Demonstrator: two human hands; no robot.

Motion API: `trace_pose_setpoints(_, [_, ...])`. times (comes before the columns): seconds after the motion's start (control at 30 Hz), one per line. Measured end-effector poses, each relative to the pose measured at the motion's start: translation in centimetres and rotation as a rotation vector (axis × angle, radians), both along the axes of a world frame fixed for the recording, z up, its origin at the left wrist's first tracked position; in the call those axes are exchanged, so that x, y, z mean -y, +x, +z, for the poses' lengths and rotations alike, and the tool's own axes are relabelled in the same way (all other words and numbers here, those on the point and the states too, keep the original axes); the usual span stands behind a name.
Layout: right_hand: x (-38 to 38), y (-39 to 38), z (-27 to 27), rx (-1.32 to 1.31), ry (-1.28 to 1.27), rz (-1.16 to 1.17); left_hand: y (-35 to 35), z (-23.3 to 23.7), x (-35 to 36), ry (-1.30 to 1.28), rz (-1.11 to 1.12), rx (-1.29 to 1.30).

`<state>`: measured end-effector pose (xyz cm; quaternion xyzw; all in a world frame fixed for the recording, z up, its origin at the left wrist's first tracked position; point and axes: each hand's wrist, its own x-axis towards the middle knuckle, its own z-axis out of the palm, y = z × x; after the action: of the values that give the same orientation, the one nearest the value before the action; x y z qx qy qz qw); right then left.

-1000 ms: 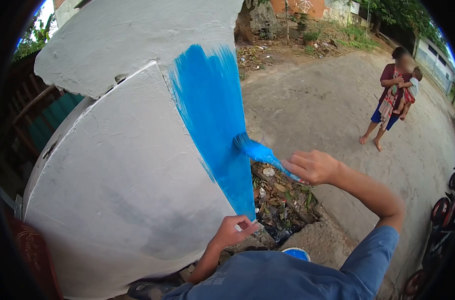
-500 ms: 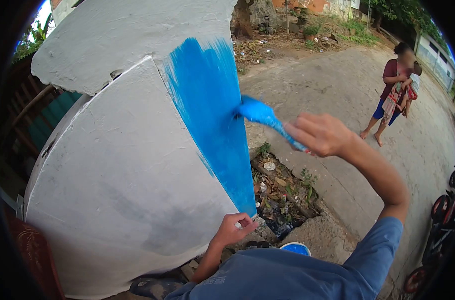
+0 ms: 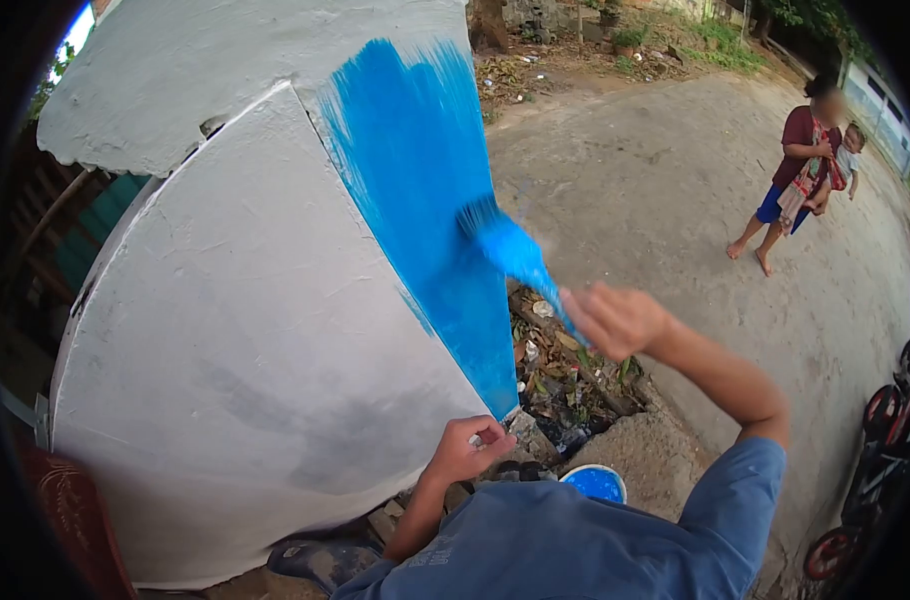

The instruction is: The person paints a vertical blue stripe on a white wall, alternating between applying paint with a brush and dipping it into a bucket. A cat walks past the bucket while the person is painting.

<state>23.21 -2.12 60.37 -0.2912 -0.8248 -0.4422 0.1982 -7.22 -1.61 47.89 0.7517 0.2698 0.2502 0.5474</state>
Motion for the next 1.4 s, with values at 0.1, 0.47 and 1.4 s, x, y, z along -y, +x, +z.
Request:
trace_pose_setpoints(0.1, [0.5,-0.3,-5.7,-0.017,-0.149,0.022,-0.5,0.1,-0.1,0.007,0.015,-0.013])
trace_pose_setpoints(0.47, [0.0,0.1,-8.2,0.106,-0.555,0.072,-1.1,0.4,-0.5,-0.003,0.013,-0.028])
trace_pose_setpoints(1.4, [-0.4,-2.8,10.0,0.096,0.012,0.136,-1.4,-0.9,-0.2,0.015,0.037,0.055])
